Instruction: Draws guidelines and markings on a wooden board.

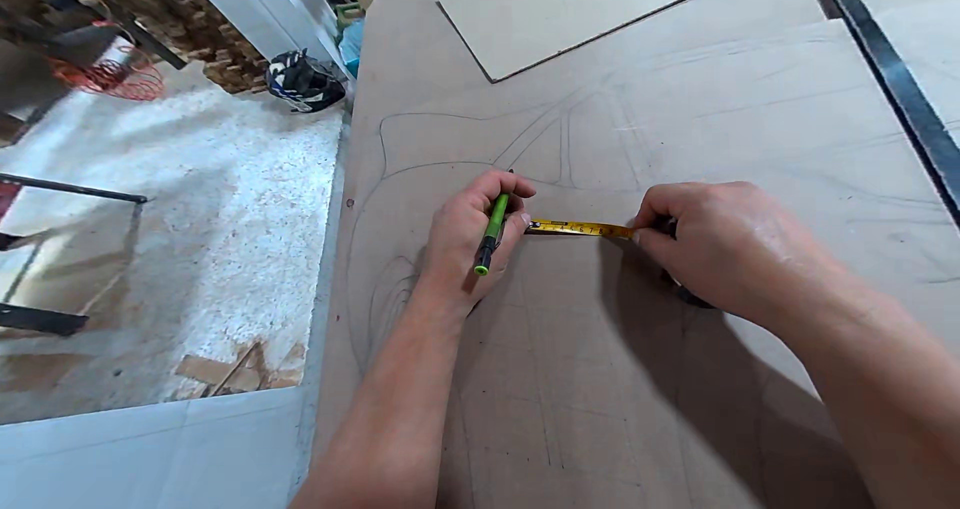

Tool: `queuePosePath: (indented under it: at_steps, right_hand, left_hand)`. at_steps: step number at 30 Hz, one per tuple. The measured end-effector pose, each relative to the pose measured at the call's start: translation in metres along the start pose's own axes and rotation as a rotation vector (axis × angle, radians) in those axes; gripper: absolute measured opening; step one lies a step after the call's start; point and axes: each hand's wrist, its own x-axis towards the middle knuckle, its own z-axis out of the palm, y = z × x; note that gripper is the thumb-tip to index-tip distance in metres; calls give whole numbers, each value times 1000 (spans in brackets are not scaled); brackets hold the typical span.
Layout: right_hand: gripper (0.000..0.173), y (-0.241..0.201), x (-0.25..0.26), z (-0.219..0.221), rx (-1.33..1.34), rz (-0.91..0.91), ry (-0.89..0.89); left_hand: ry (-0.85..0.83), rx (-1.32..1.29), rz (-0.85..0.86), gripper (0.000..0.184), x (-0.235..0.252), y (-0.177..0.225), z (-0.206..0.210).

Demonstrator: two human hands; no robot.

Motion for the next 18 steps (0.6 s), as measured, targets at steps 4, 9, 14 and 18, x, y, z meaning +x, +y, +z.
queuePosePath:
  at_steps: [4,9,14,18]
  right_hand:
    - [9,0,-2,1,-1,5,-6]
    - [10,0,-1,2,0,1,-9]
    - [10,0,-1,3,-10,-17,9]
    - [10,1,-1,4,7,-18,10]
  left_hand:
    - [-12,6,-18,23,-2,2,0]
    - [-14,21,-31,23,-1,3,0]
    - [-22,18,-7,23,-1,2,0]
    - [-21,13,-17,22,-1,1,0]
